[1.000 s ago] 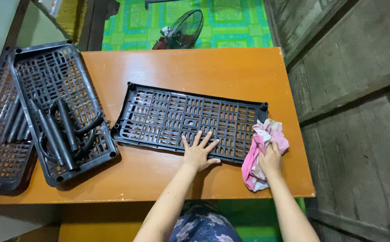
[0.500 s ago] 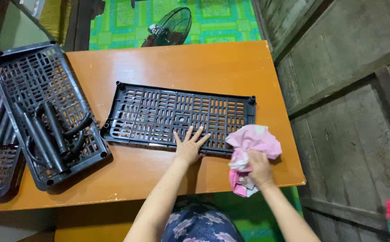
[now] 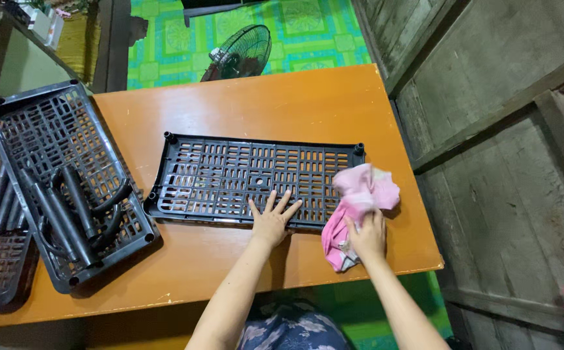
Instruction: The person wipes a black plastic tray with a cloth, then attaches two curved handles and two straight legs to the tray, assembling it into a small stool or stand.
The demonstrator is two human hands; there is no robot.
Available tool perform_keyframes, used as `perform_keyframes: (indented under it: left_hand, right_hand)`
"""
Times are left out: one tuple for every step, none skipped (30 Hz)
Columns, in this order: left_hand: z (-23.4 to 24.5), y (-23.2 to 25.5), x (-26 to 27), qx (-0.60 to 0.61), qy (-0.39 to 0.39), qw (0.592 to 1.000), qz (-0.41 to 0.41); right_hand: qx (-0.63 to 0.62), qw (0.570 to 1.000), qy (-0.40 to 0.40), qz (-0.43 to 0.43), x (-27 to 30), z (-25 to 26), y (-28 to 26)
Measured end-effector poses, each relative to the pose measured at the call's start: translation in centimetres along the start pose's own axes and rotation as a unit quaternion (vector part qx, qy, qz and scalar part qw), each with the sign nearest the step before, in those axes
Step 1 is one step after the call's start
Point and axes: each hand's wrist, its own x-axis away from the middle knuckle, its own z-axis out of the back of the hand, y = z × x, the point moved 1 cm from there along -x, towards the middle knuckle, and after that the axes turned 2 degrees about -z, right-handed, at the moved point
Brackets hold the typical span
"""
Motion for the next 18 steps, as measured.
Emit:
perform_keyframes:
  left_hand:
    - [-0.1, -0.1, 0.0, 0.002, 0.003, 1.0, 0.0]
    - [-0.2, -0.1, -0.1, 0.005, 0.007, 1.0, 0.0]
    - [-0.3, -0.1, -0.1, 0.008, 0.011, 1.0, 0.0]
    - [-0.4, -0.1, -0.2, 0.011, 0.009, 1.0, 0.001]
    - [-0.6, -0.1, -0.3, 0.015, 0.008, 1.0, 0.002]
    - [-0.6, -0.2, -0.4, 0.02, 0.006, 1.0, 0.004]
    - [-0.7, 0.0, -0.4, 0.005, 0.015, 1.0, -0.002]
    - [-0.7, -0.2, -0.4, -0.011, 0.026, 1.0, -0.004]
    - [-0.7, -0.3, -0.6, -0.027, 0.037, 0.999, -0.007]
    - [-1.0, -0.3, -0.3, -0.018, 0.038, 0.999, -0.008]
    - [-1.2, -0.2, -0.2, -0.009, 0.04, 0.999, -0.008]
    - [-1.0, -0.3, -0.4, -0.002, 0.045, 0.999, -0.01]
    - [-0.9, -0.1, -0.3, 0.006, 0.032, 0.999, -0.011]
    - [-0.7, -0.2, -0.2, 0.015, 0.022, 1.0, -0.008]
    - [-0.5, -0.2, -0.2, 0.024, 0.012, 1.0, -0.004]
    - [-0.2, -0.3, -0.2, 0.022, 0.011, 1.0, -0.006]
    - [0.0, -0.3, -0.3, 0.019, 0.01, 1.0, -0.007]
    - [0.0, -0.2, -0.1, 0.019, 0.007, 1.0, -0.009]
  right_hand:
    - [0.043, 0.996, 0.062, 0.053, 0.5, -0.5, -0.6]
    - [0.087, 0.983, 0.123, 0.107, 0.8, -0.7, -1.0]
    - [0.085, 0.99, 0.097, 0.061, 1.0, -1.0, -1.0]
    - [0.082, 0.994, 0.072, 0.017, 0.9, -0.9, -0.9]
    - [0.079, 0.995, 0.048, -0.027, 0.7, -0.7, -0.6]
    - [0.052, 0.996, 0.075, -0.006, 0.3, -0.3, -0.4]
    - [0.025, 0.994, 0.102, 0.015, 0.0, 0.3, -0.1]
    - [-0.005, 0.991, 0.129, 0.039, -0.7, 0.8, 0.0]
    - [0.039, 0.996, 0.078, -0.01, -1.7, 0.7, 0.1]
    - [0.085, 0.994, 0.023, -0.064, -1.8, 0.9, 0.8]
    - [0.13, 0.984, -0.031, -0.118, -2.1, 1.1, 1.4]
    - [0.073, 0.985, -0.014, -0.158, -3.2, 1.3, 1.7]
    - [0.015, 0.98, 0.003, -0.197, -4.5, 1.8, 2.2]
    - [-0.045, 0.972, 0.017, -0.229, -6.1, 2.2, 2.4]
    - [-0.071, 0.977, 0.07, -0.19, -8.2, 2.8, 2.4]
    - [-0.098, 0.976, 0.12, -0.153, -9.6, 3.0, 2.4]
    - [-0.105, 0.983, 0.1, -0.117, -11.3, 2.6, 2.1]
    - [-0.11, 0.987, 0.078, -0.083, -13.3, 2.3, 1.8]
